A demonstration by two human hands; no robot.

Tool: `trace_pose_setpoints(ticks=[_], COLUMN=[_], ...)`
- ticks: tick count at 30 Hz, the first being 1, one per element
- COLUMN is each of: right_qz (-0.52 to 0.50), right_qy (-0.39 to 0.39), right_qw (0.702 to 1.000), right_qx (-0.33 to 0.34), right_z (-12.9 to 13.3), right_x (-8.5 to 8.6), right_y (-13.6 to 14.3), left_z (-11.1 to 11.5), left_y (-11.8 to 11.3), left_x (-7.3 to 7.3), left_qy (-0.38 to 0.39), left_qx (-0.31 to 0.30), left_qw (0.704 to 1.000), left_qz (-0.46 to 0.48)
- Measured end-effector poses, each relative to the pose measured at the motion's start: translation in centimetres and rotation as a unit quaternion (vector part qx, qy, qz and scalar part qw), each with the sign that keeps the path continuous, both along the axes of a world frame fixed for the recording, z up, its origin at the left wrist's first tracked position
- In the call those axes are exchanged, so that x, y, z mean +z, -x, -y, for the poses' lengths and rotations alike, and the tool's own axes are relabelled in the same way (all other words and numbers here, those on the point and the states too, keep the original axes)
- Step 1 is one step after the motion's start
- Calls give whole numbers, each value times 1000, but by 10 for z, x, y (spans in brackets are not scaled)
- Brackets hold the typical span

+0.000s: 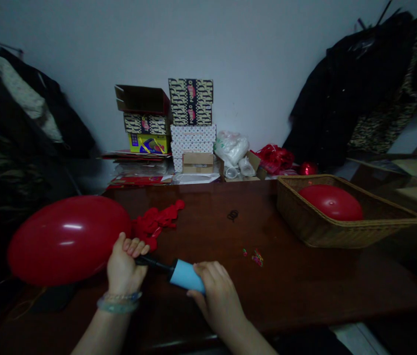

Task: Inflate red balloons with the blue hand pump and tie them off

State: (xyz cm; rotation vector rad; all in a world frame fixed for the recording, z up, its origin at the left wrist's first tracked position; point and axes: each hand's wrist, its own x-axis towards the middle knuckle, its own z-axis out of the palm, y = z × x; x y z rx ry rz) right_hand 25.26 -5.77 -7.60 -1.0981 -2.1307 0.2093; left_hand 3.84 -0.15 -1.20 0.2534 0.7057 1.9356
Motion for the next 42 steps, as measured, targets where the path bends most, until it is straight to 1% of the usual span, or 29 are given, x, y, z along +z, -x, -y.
trace_pose_setpoints(ticks=[4, 8, 11, 14, 19, 23, 29, 35, 38, 42], right_qz=[-1, -6, -7, -5, 1, 8, 12, 12, 13, 7], right_qy=[7, 21, 14, 8, 2, 5, -10, -32, -36, -31], right_qw=[1000, 1000, 1000, 1000, 1000, 1000, 1000, 999, 999, 999], right_qx=[-4, -2, 5, 7, 14, 15, 3, -12, -21, -35], right_z=[1, 1, 1, -1, -5, -6, -5, -6, -4, 0], right_x=[-1, 1, 4, 5, 6, 6, 1, 0, 0, -3], right_y=[1, 3, 5, 4, -2, -6, -6, -7, -5, -1], left_z=[0, -1, 1, 3, 4, 2, 0, -1, -2, -1], left_y=[-19, -22, -15, -2, 24, 33, 24, 17, 6, -16], left_x=[-8, -9, -4, 3, 14, 16, 7, 4, 0, -9], left_qy=[10, 10, 2, -8, -12, -13, -8, 0, 6, 14], left_qx=[-19, -22, -18, -11, 28, 37, 29, 37, 29, 1], left_qw=[1000, 1000, 1000, 1000, 1000, 999, 999, 999, 999, 1000], left_qz=[7, -2, -12, -15, 2, 15, 20, 28, 21, 12])
